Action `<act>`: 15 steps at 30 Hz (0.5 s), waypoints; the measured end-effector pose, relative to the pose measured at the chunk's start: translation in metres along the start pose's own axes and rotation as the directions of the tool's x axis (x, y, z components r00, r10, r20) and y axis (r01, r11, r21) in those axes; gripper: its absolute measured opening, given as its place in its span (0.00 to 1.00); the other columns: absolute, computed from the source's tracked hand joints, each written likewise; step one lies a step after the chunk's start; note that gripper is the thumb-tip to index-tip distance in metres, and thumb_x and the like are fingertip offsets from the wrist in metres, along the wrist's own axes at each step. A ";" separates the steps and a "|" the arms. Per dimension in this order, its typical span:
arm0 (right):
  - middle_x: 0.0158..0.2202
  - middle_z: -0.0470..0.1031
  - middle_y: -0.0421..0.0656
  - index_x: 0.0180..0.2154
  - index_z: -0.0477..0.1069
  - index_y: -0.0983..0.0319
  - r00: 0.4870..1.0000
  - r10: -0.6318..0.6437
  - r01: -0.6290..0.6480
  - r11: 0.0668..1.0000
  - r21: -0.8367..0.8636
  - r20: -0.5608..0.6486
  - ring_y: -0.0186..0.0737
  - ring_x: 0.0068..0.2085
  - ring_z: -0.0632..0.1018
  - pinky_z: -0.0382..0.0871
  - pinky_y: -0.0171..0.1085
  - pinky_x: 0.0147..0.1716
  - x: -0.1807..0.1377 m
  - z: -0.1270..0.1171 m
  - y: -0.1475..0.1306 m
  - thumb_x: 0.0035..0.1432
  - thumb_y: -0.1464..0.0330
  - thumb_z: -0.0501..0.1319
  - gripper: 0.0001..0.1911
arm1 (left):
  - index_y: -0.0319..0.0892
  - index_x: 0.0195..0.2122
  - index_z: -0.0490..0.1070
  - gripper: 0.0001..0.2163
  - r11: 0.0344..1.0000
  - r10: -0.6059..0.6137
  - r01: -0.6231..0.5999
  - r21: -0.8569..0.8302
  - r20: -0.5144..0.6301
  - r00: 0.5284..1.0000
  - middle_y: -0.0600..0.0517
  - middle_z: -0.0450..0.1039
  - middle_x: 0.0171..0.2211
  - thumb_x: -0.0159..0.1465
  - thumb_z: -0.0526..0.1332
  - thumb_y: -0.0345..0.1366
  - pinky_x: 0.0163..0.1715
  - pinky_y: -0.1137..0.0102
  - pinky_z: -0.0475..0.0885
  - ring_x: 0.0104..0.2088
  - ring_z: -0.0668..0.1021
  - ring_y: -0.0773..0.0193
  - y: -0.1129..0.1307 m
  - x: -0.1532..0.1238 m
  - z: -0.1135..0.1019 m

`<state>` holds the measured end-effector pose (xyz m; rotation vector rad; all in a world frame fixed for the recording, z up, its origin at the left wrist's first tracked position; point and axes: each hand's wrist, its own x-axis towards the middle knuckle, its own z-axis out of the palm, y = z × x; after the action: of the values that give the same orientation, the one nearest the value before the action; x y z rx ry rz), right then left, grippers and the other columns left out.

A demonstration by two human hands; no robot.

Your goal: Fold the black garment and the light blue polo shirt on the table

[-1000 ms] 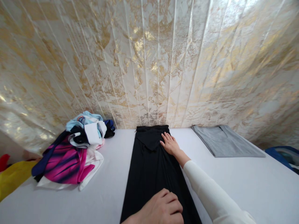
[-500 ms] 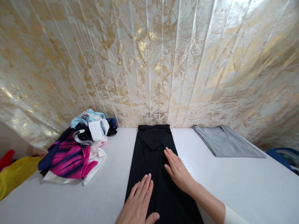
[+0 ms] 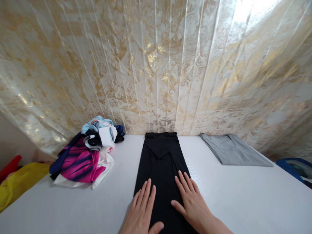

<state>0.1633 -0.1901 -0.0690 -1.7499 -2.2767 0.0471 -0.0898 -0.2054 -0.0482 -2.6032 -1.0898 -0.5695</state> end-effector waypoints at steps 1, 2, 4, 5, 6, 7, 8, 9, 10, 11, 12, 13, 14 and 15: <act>0.67 0.46 0.47 0.65 0.52 0.59 1.000 -0.006 0.006 1.000 0.013 0.020 0.55 0.67 0.50 0.53 0.57 0.61 0.001 -0.003 -0.002 0.58 0.45 0.51 0.40 | 0.33 0.68 0.34 0.42 1.000 0.003 -0.002 0.019 -0.011 1.000 0.35 0.56 0.63 0.64 0.51 0.56 0.52 0.62 0.64 0.61 0.63 0.48 -0.001 -0.003 0.001; 0.67 0.45 0.47 0.65 0.51 0.60 0.999 -0.025 0.024 0.999 0.030 0.040 0.54 0.67 0.50 0.53 0.56 0.62 0.003 -0.006 -0.005 0.59 0.46 0.50 0.39 | 0.33 0.68 0.33 0.42 0.999 0.022 -0.021 0.030 -0.008 1.000 0.35 0.57 0.62 0.64 0.52 0.56 0.52 0.63 0.65 0.60 0.64 0.48 -0.002 -0.005 0.003; 0.68 0.44 0.45 0.66 0.49 0.59 0.994 -0.088 0.083 0.994 0.070 0.069 0.49 0.67 0.50 0.52 0.53 0.63 0.008 -0.012 -0.010 0.62 0.49 0.48 0.36 | 0.36 0.68 0.33 0.41 0.996 0.088 -0.089 0.027 0.029 0.996 0.39 0.59 0.62 0.65 0.51 0.56 0.51 0.64 0.66 0.59 0.66 0.51 -0.003 -0.010 0.006; 0.68 0.43 0.44 0.66 0.48 0.58 0.989 -0.123 0.116 0.989 0.087 0.079 0.47 0.67 0.50 0.51 0.51 0.63 0.011 -0.015 -0.013 0.63 0.50 0.47 0.34 | 0.37 0.68 0.33 0.40 0.992 0.123 -0.124 0.019 0.046 0.991 0.40 0.60 0.61 0.65 0.51 0.56 0.51 0.65 0.67 0.59 0.67 0.52 -0.003 -0.011 0.006; 0.68 0.43 0.43 0.66 0.47 0.58 0.985 -0.151 0.143 0.985 0.100 0.085 0.46 0.67 0.50 0.50 0.50 0.64 0.014 -0.016 -0.016 0.64 0.51 0.46 0.33 | 0.38 0.68 0.33 0.39 0.988 0.152 -0.153 0.012 0.053 0.987 0.42 0.61 0.61 0.66 0.50 0.55 0.50 0.66 0.67 0.58 0.68 0.54 -0.002 -0.012 0.007; 0.68 0.42 0.43 0.66 0.47 0.58 0.981 -0.172 0.162 0.981 0.109 0.089 0.45 0.67 0.50 0.50 0.49 0.64 0.017 -0.017 -0.019 0.65 0.53 0.46 0.32 | 0.38 0.68 0.32 0.38 0.984 0.176 -0.176 0.001 0.054 0.983 0.42 0.62 0.60 0.66 0.50 0.54 0.49 0.67 0.68 0.57 0.69 0.55 -0.002 -0.013 0.006; 0.68 0.42 0.43 0.66 0.48 0.58 0.979 -0.184 0.174 0.978 0.114 0.089 0.45 0.67 0.50 0.50 0.49 0.64 0.019 -0.018 -0.021 0.65 0.54 0.47 0.32 | 0.38 0.68 0.31 0.38 0.981 0.193 -0.193 -0.018 0.050 0.980 0.43 0.64 0.59 0.67 0.49 0.54 0.49 0.68 0.69 0.57 0.70 0.56 -0.001 -0.013 0.005; 0.68 0.42 0.44 0.66 0.48 0.58 0.977 -0.193 0.182 0.976 0.117 0.089 0.45 0.67 0.50 0.51 0.49 0.64 0.021 -0.018 -0.023 0.65 0.54 0.48 0.32 | 0.38 0.68 0.31 0.37 0.979 0.198 -0.196 -0.047 0.048 0.979 0.44 0.65 0.59 0.68 0.48 0.53 0.49 0.68 0.69 0.56 0.71 0.57 -0.001 -0.013 0.002; 0.68 0.42 0.44 0.66 0.48 0.58 0.975 -0.202 0.191 0.974 0.120 0.089 0.46 0.67 0.51 0.51 0.49 0.64 0.022 -0.018 -0.025 0.64 0.54 0.49 0.32 | 0.38 0.68 0.31 0.36 0.980 0.185 -0.181 -0.083 0.052 0.981 0.44 0.64 0.59 0.68 0.47 0.52 0.49 0.69 0.69 0.57 0.70 0.58 -0.002 -0.013 -0.002; 0.68 0.42 0.44 0.66 0.48 0.58 0.974 -0.209 0.197 0.972 0.125 0.088 0.46 0.67 0.51 0.52 0.49 0.63 0.023 -0.018 -0.026 0.64 0.54 0.50 0.33 | 0.38 0.68 0.31 0.34 0.982 0.155 -0.147 -0.122 0.062 0.986 0.44 0.62 0.60 0.69 0.47 0.50 0.50 0.69 0.69 0.57 0.69 0.59 -0.002 -0.013 -0.006; 0.68 0.42 0.44 0.66 0.48 0.58 0.974 -0.211 0.199 0.971 0.130 0.081 0.47 0.67 0.51 0.53 0.49 0.63 0.023 -0.018 -0.025 0.64 0.55 0.50 0.33 | 0.39 0.68 0.32 0.32 0.983 0.112 -0.099 -0.156 0.075 0.991 0.44 0.60 0.62 0.70 0.47 0.48 0.52 0.70 0.68 0.59 0.68 0.60 -0.004 -0.012 -0.010; 0.68 0.43 0.44 0.66 0.47 0.57 0.976 -0.205 0.195 0.971 0.137 0.066 0.47 0.67 0.50 0.53 0.49 0.63 0.021 -0.019 -0.024 0.64 0.55 0.50 0.33 | 0.40 0.68 0.33 0.31 0.983 0.060 -0.043 -0.181 0.089 0.994 0.44 0.57 0.63 0.71 0.47 0.44 0.53 0.70 0.67 0.60 0.66 0.61 -0.005 -0.011 -0.014; 0.68 0.43 0.44 0.66 0.46 0.57 0.980 -0.193 0.185 0.972 0.143 0.045 0.46 0.67 0.50 0.54 0.50 0.63 0.020 -0.020 -0.022 0.65 0.56 0.50 0.32 | 0.42 0.68 0.34 0.29 0.981 0.010 0.009 -0.192 0.100 0.995 0.45 0.54 0.65 0.71 0.48 0.41 0.54 0.69 0.67 0.61 0.65 0.61 -0.007 -0.010 -0.017; 0.68 0.43 0.43 0.66 0.46 0.56 0.984 -0.174 0.170 0.974 0.148 0.019 0.46 0.67 0.50 0.54 0.50 0.63 0.017 -0.022 -0.018 0.65 0.56 0.49 0.31 | 0.43 0.68 0.34 0.29 0.980 -0.029 0.050 -0.193 0.111 0.993 0.45 0.51 0.65 0.71 0.48 0.39 0.55 0.67 0.66 0.62 0.63 0.60 -0.008 -0.009 -0.019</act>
<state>0.1474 -0.1815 -0.0417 -1.4848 -2.3729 0.2040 -0.1064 -0.2128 -0.0352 -2.8164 -1.1761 -0.5774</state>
